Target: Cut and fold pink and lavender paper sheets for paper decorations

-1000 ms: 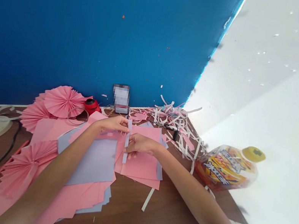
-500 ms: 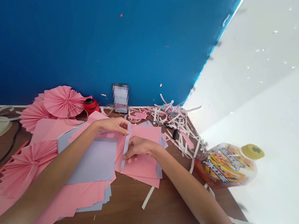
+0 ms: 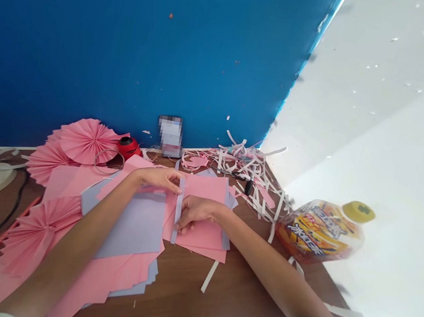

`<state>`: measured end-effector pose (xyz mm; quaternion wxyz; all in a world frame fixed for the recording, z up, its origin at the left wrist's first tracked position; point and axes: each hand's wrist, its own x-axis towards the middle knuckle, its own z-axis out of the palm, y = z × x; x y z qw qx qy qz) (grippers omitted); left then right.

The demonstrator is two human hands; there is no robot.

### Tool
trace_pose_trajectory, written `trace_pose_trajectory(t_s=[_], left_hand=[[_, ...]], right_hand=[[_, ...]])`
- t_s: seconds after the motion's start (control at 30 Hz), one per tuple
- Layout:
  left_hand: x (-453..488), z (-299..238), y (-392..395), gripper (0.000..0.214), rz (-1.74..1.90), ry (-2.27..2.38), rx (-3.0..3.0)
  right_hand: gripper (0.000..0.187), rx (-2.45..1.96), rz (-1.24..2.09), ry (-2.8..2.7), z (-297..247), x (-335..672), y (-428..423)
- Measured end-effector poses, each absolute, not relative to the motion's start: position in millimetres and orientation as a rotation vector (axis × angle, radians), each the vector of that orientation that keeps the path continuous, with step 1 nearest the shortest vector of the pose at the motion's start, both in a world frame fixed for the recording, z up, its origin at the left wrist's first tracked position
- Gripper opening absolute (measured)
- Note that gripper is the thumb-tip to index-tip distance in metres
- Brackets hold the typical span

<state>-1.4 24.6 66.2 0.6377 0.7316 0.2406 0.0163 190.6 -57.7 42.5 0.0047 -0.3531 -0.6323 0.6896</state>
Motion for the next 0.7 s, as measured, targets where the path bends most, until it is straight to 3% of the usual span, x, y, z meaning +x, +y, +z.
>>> trace_pose_trajectory(t_s=[0.7], left_hand=[[-0.8, 66.8, 23.2, 0.038, 0.016, 0.599, 1.670]], right_hand=[[0.025, -1.073, 2.122, -2.029, 39.2, 189.8, -57.0]])
